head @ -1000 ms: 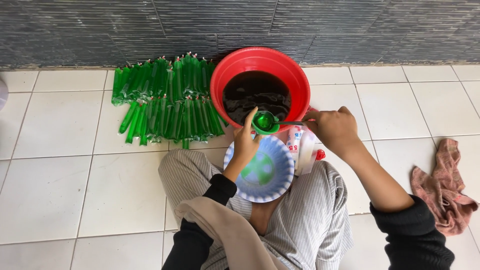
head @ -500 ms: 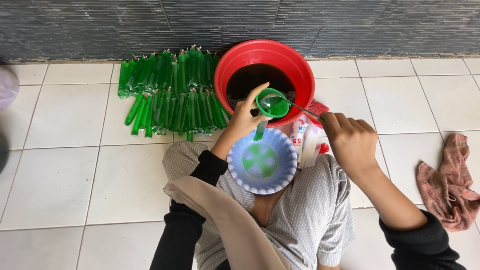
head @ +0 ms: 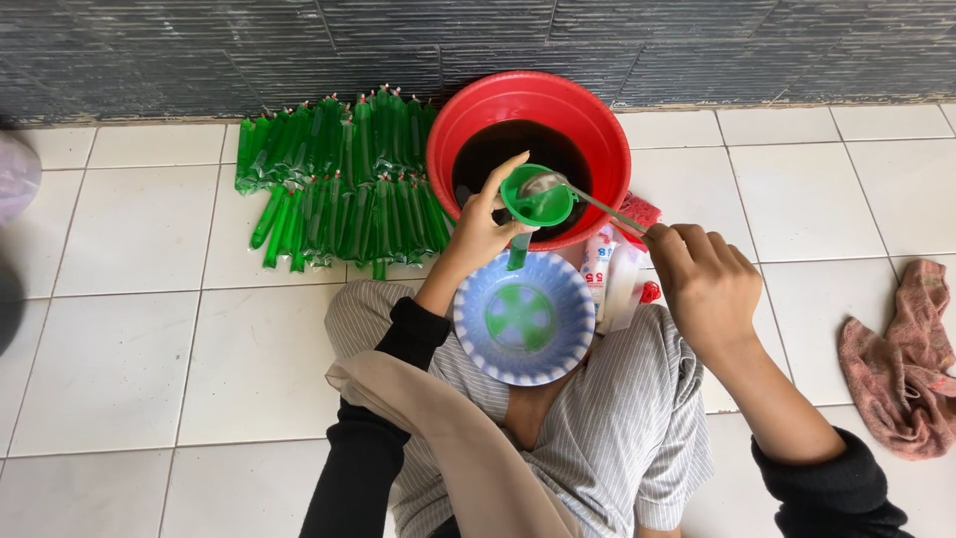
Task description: The person fills small clear pouches with a dark liquid from a large red basin using a ladle and a green funnel, then seals each pouch by hand with a white clip.
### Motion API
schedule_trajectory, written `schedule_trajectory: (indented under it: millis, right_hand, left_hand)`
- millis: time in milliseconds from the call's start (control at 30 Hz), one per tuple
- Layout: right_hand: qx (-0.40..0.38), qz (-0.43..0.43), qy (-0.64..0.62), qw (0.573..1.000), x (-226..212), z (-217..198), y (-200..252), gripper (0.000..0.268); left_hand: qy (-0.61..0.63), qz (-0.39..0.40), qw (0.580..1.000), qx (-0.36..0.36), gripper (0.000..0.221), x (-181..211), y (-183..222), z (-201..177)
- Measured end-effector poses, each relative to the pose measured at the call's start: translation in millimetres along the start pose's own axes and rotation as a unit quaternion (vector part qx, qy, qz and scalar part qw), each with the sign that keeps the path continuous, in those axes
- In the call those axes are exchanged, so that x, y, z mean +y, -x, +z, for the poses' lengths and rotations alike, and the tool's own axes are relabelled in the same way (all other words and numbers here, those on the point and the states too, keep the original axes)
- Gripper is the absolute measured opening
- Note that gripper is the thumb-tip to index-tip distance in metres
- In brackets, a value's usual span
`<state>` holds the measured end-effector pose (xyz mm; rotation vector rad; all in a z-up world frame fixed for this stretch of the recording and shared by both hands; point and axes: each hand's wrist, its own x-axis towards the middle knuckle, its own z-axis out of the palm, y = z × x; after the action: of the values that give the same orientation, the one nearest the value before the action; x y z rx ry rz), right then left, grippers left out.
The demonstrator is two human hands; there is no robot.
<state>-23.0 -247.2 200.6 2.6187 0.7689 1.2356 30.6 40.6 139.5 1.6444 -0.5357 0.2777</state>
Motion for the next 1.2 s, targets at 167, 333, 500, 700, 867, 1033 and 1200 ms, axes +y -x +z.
schedule_trajectory:
  millis: [167, 333, 500, 700, 867, 1033, 1200]
  right_hand:
    - [-0.030, 0.026, -0.027, 0.999, -5, 9, 3, 0.007]
    - [-0.073, 0.038, -0.072, 0.994, -7, 17, -1, 0.009]
    - [-0.130, 0.199, -0.080, 0.968, 8, 79, 27, 0.015]
    - [-0.254, 0.171, -0.009, 0.952, -4, 193, 62, 0.023]
    - [-0.227, 0.081, 0.061, 0.969, -30, 281, 99, 0.013]
    - [-0.345, 0.073, 0.006, 0.936, -34, 299, 91, 0.018]
    - [-0.520, 0.236, -0.158, 0.805, -13, 282, 58, 0.026]
  left_hand:
    - [0.000, 0.009, 1.000, -0.001, 0.091, -18, 4, -3]
    - [-0.026, 0.008, 1.000, 0.007, 0.088, -38, 7, -2]
    - [-0.003, -0.017, 0.999, 0.036, 0.083, -49, 14, -8]
    - [0.006, -0.047, 0.997, 0.068, 0.075, -72, 18, -10]
    - [-0.014, -0.069, 0.994, 0.079, 0.075, -83, 22, -11]
    - [-0.014, -0.086, 0.993, 0.083, 0.075, -87, 23, -15]
    - [0.012, -0.096, 0.992, 0.076, 0.081, -86, 27, -16]
